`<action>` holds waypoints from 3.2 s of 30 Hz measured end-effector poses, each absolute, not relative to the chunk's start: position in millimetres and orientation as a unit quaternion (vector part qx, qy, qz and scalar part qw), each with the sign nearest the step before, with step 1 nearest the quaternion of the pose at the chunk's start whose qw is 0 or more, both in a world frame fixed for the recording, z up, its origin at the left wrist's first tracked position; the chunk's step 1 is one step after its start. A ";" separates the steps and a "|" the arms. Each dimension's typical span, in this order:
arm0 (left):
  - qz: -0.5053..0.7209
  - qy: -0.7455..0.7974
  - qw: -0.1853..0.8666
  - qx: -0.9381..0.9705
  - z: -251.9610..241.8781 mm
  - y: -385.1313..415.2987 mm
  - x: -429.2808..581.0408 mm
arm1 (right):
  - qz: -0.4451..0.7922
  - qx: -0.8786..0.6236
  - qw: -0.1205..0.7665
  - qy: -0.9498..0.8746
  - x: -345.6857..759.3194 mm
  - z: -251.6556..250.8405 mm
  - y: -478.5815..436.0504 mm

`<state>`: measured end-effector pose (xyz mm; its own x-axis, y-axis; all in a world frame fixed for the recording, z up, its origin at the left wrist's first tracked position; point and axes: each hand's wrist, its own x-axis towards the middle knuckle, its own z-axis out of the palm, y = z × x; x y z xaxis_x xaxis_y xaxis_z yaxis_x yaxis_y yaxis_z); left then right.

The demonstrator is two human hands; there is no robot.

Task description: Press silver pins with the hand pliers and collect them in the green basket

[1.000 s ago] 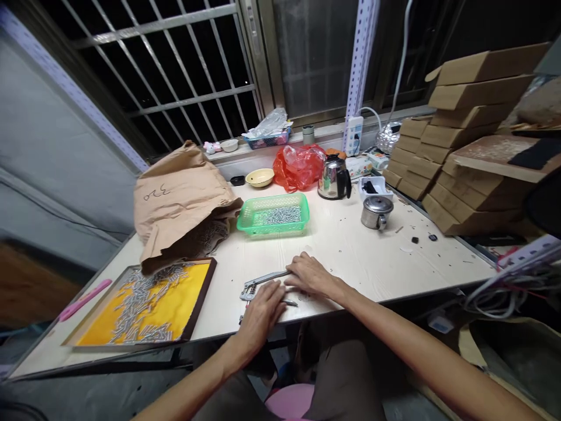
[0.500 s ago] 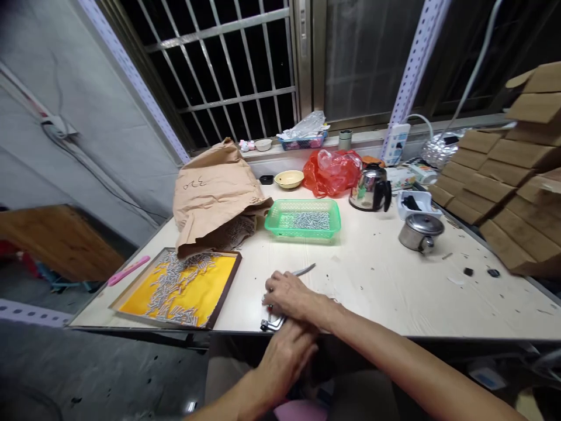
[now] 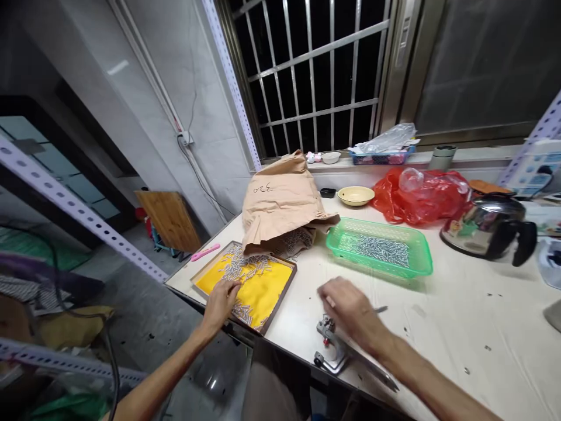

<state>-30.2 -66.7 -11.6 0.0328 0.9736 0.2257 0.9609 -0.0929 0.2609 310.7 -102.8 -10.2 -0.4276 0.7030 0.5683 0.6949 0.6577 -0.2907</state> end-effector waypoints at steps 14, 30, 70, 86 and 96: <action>0.059 0.749 0.038 0.659 -23.8 -29.4 -36.3 | -0.033 -0.532 0.275 -0.800 379.3 -23.3 -117.2; 0.045 0.724 0.031 0.688 -5.1 -31.8 -23.7 | 0.040 -0.586 0.197 -0.785 340.5 -73.4 -191.6; -0.070 0.532 0.515 0.669 -29.4 -89.5 146.2 | 0.079 -0.637 0.171 -0.748 346.8 -56.3 -190.4; -0.069 0.545 0.509 0.663 -25.1 -93.9 148.1 | 0.130 -0.577 0.058 -0.804 381.4 -36.2 -133.0; -0.065 0.555 0.507 0.657 -30.2 -94.0 142.8 | 0.117 -0.601 0.099 -0.785 374.9 -37.8 -152.8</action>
<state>142.8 -94.0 -30.2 0.3758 0.6629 -0.6476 0.7947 0.1289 0.5932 374.9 -152.8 -37.8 -0.2587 0.9658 0.0147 0.9194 0.2509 -0.3028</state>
